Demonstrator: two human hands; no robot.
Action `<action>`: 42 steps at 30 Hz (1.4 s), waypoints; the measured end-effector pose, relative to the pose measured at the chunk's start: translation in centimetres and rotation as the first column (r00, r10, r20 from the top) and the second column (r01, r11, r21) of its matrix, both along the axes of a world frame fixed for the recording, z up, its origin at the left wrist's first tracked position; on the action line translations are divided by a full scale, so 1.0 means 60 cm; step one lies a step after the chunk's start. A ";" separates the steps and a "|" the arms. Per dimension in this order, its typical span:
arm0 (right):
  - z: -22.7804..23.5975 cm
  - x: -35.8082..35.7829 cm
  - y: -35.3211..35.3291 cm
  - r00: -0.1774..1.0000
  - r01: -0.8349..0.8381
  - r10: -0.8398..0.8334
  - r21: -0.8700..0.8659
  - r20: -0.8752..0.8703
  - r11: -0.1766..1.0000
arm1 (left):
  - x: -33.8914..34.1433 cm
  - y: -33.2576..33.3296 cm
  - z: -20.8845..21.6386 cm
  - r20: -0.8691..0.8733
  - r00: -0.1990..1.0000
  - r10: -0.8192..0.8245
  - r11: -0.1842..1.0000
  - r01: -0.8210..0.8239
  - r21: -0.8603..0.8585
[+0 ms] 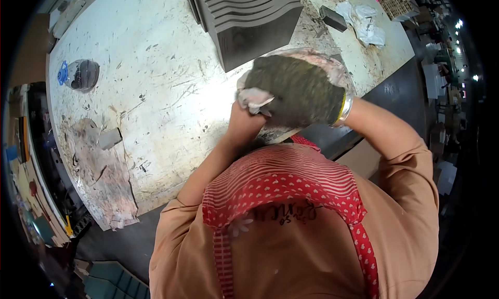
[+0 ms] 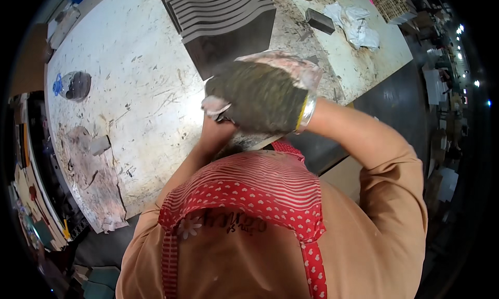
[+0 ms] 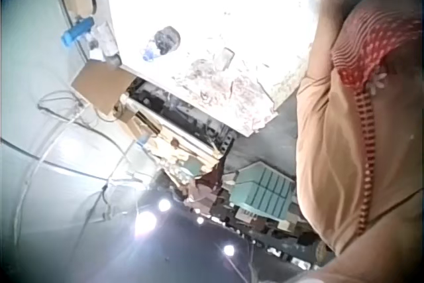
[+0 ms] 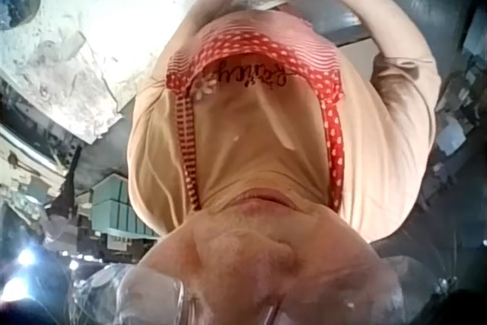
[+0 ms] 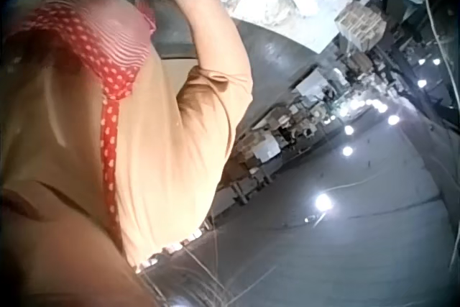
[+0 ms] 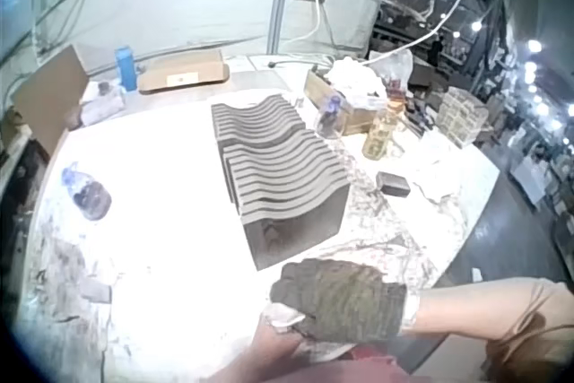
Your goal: Wiping and cleaning a stack of curved grey tiles using a cloth and a bottle of cleaning liquid.
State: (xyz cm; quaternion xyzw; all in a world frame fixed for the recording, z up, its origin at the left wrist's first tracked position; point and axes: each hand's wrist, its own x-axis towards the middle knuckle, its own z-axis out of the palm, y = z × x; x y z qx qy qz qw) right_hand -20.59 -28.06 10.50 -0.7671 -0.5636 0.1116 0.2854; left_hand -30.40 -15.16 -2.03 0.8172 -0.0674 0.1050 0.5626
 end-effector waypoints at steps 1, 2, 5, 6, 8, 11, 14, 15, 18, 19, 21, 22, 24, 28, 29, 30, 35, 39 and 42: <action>-0.012 -0.009 -0.002 0.956 -0.036 0.064 -0.101 0.285 0.994 | 0.003 0.005 -0.002 0.016 0.999 -0.038 0.998 0.037 0.046; -0.022 -0.010 0.004 0.957 0.008 0.016 -0.080 0.290 0.997 | 0.006 0.001 -0.004 0.002 1.000 -0.026 1.000 0.026 0.012; -0.016 0.033 0.010 0.965 0.105 -0.094 -0.031 0.244 0.994 | 0.005 -0.010 -0.006 -0.062 0.998 -0.005 0.991 -0.003 -0.131; 0.003 0.058 0.006 0.981 0.166 -0.148 -0.145 0.127 0.975 | 0.000 -0.014 -0.006 -0.091 0.996 0.004 0.982 -0.021 -0.187; 0.029 0.087 -0.008 0.978 0.207 -0.205 -0.168 0.028 0.964 | -0.008 -0.015 -0.005 -0.071 0.997 0.029 0.979 -0.043 -0.199; 0.034 0.071 -0.044 0.951 -0.119 0.174 -0.216 0.256 0.969 | -0.016 -0.003 -0.006 -0.131 0.991 0.004 0.970 -0.036 -0.241; -0.059 -0.010 -0.042 0.969 0.214 -0.199 0.097 -0.148 0.972 | -0.013 0.012 -0.003 0.048 0.999 -0.003 0.966 0.016 -0.258; -0.072 -0.022 -0.051 0.980 0.124 -0.131 0.051 0.152 0.991 | -0.015 0.015 0.000 -0.170 0.985 -0.036 0.995 0.019 -0.102; -0.084 -0.017 -0.067 0.891 0.094 -0.079 -0.012 0.447 0.996 | -0.015 0.007 0.010 -0.107 0.993 -0.043 0.996 0.034 -0.088; -0.072 -0.003 -0.070 0.872 0.081 -0.080 0.021 0.483 0.997 | -0.014 0.006 0.014 -0.135 0.990 -0.031 0.989 0.011 -0.150; -0.024 0.043 -0.082 0.907 0.033 0.065 -0.224 0.415 0.974 | -0.012 0.005 0.017 -0.192 0.981 -0.029 0.960 -0.026 -0.278; -0.001 0.052 -0.085 0.975 0.171 -0.108 -0.344 0.194 0.923 | -0.012 0.006 0.016 -0.151 0.988 -0.030 0.966 -0.010 -0.260; 0.024 0.057 -0.073 0.992 0.118 -0.125 -0.374 0.007 0.920 | -0.010 0.013 0.010 -0.266 0.963 -0.048 0.979 -0.007 -0.202; 0.015 0.008 -0.006 0.969 -0.167 0.161 0.013 0.185 0.986 | -0.011 0.020 -0.007 0.179 0.983 -0.029 0.989 0.055 -0.137; 0.012 0.002 0.014 0.966 -0.154 0.173 -0.111 0.193 0.982 | -0.014 0.017 -0.008 -0.151 0.986 -0.063 0.963 0.021 -0.268; 0.009 -0.003 0.033 0.977 -0.128 0.137 -0.068 0.166 0.990 | -0.014 0.017 -0.009 -0.173 0.985 -0.019 0.966 -0.027 -0.257; 0.037 0.053 0.058 0.902 -0.077 0.265 -0.474 0.342 0.877 | -0.014 0.011 0.002 -0.271 0.961 -0.051 0.969 -0.018 -0.248; 0.022 0.029 0.023 0.894 -0.300 0.332 -0.147 0.302 0.942 | -0.013 0.014 0.009 -0.315 0.948 -0.051 0.937 -0.063 -0.343; 0.009 0.022 0.017 0.961 -0.105 0.124 -0.092 0.245 0.990 | -0.008 0.018 0.015 -0.252 0.965 -0.076 0.987 0.037 -0.157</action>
